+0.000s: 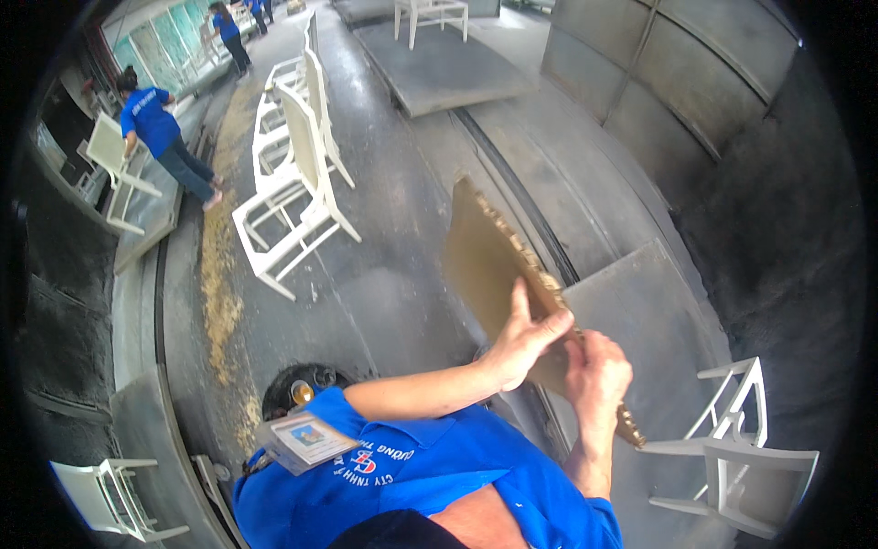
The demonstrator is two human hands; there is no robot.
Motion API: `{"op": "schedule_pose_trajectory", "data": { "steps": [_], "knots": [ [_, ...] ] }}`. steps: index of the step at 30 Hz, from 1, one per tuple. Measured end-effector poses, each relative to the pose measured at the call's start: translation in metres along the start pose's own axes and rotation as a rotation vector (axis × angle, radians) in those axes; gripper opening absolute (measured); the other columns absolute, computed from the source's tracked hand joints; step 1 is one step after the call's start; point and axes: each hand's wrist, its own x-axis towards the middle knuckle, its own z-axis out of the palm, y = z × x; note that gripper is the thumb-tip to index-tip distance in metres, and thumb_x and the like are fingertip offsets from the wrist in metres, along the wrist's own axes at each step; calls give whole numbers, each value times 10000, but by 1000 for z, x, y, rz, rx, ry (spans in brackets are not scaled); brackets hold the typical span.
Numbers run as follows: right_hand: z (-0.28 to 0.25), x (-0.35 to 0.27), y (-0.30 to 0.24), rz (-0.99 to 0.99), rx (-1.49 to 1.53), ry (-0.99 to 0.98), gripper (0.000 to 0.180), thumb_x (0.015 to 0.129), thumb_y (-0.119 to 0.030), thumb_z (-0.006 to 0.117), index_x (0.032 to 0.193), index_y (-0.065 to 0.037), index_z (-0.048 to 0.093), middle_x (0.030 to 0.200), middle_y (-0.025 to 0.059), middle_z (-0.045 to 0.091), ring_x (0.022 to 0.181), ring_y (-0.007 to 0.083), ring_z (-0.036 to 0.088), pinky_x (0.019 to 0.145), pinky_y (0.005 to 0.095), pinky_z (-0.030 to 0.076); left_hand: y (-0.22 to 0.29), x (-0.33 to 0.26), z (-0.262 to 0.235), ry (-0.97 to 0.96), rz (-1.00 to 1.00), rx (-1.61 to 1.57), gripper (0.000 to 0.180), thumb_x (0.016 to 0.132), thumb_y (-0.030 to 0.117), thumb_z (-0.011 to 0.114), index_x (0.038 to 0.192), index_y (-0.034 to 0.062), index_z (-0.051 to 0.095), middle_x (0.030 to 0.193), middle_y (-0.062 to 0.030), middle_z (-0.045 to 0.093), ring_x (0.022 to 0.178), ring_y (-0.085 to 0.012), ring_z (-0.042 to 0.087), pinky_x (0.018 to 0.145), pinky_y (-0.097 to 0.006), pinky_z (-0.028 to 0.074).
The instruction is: The person picks up a white chair frame, places it on a board, and uses a spray gun to apply paint to the frame. They rotate the chair to cover different sides and then place it aside.
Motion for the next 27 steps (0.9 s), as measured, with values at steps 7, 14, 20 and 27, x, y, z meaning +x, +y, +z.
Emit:
{"op": "schedule_pose_trajectory", "data": {
  "steps": [7, 14, 20, 27],
  "knots": [
    [67, 76, 12, -108, 87, -221, 83, 850, -85, 647, 821, -21, 602, 695, 215, 668, 656, 427, 677, 637, 518, 558, 16, 93, -37, 313, -57, 290, 1308, 849, 345, 864, 1605, 149, -186, 1600, -244, 215, 1498, -370, 242, 1175, -616, 269],
    [122, 128, 41, -117, 108, -439, 143, 791, -59, 662, 896, 18, 604, 866, 248, 716, 827, 413, 716, 741, 513, 575, 18, 173, -73, 414, -279, 325, 1160, 888, 201, 809, 1599, 169, -108, 1438, -226, 395, 1279, -373, 498, 980, -651, 494],
    [160, 159, 47, -177, 142, -556, 212, 774, -71, 676, 953, 31, 628, 884, 247, 722, 848, 425, 714, 771, 513, 575, 28, 217, -108, 477, -318, 290, 969, 862, -54, 619, 1572, 104, -22, 1241, -209, 474, 1078, -299, 590, 795, -533, 615],
    [181, 217, 29, -170, 175, -705, 401, 807, -189, 764, 1110, 15, 599, 992, 234, 715, 921, 440, 697, 820, 519, 558, 66, 257, -125, 553, -246, 343, 925, 849, -58, 604, 1563, 59, 27, 1324, -240, 415, 1083, -336, 575, 776, -533, 597]
  ]
}}
